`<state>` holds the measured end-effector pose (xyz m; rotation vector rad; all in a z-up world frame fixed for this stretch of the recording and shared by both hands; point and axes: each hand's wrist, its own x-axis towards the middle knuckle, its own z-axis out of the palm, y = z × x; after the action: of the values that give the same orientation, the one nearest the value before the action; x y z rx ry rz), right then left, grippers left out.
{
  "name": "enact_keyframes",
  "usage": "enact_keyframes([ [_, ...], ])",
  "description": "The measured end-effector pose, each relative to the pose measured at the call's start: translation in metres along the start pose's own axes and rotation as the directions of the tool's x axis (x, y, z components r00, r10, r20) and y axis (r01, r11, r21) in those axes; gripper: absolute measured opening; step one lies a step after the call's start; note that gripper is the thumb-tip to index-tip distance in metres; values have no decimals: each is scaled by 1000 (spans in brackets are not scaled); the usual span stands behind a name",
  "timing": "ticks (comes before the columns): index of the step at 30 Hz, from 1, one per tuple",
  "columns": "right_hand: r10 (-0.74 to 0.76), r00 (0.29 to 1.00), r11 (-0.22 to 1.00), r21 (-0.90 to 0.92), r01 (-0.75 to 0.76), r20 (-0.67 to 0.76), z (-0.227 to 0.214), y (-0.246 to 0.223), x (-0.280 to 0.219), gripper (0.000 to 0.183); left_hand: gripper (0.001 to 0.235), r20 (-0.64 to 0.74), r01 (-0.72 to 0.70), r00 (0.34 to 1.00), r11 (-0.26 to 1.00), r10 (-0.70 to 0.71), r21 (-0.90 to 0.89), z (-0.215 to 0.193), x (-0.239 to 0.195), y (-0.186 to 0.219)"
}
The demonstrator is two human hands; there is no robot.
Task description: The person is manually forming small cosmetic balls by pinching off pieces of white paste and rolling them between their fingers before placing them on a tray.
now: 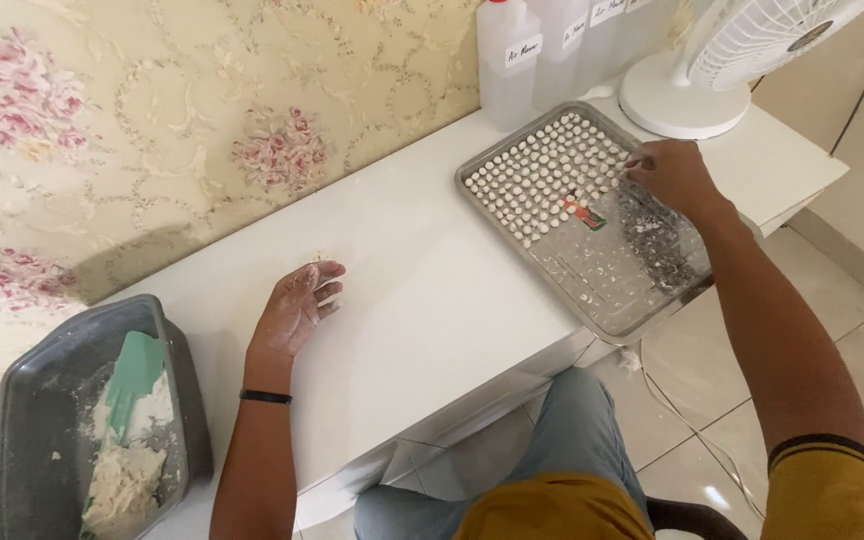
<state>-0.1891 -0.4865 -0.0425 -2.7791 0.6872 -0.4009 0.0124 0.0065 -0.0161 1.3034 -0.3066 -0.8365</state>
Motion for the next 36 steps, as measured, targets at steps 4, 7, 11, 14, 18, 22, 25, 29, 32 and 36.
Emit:
enact_keyframes([
  [4, 12, 1000, 1000, 1, -12, -13, -4, -11, -6, 24, 28, 6, -7, 1000, 1000, 7, -2, 2, -1, 1],
  [7, 37, 999, 999, -33, -38, -19, -4, -15, -8, 21, 30, 13, -8, 1000, 1000, 8, 3, 1, -2, 1],
  [11, 95, 996, 996, 1, -95, 5, -5, -18, -9, 20, 29, 13, -6, 1000, 1000, 6, 1, -1, 0, -1],
  [14, 117, 993, 993, 4, -117, 14, -4, -15, -8, 21, 28, 12, -9, 1000, 1000, 9, -1, -2, 2, -3],
  [18, 123, 991, 991, 36, -126, 57, -22, -36, -17, 22, 28, 6, -3, 1000, 1000, 3, 10, 2, -2, 2],
  [22, 105, 993, 994, 36, -107, 51, -13, -23, -12, 25, 29, -10, -4, 1000, 1000, 4, 5, 1, -3, 4],
  [25, 85, 996, 996, 30, -86, 39, 4, 1, -4, 25, 28, -43, -23, 999, 999, 24, 28, 2, -5, 8],
  [29, 69, 996, 997, 34, -71, 57, -2, -2, -8, 26, 18, -217, -193, 936, 918, 278, 347, 9, -12, 19],
  [32, 56, 995, 998, -25, -54, 84, -2, 1, -6, 26, 13, -235, -135, 772, 514, 591, 847, 17, -17, 23],
  [36, 92, 992, 995, 19, -94, 85, -28, -34, -17, 26, 26, -126, 117, 800, 53, 586, 992, 17, -18, 19],
])
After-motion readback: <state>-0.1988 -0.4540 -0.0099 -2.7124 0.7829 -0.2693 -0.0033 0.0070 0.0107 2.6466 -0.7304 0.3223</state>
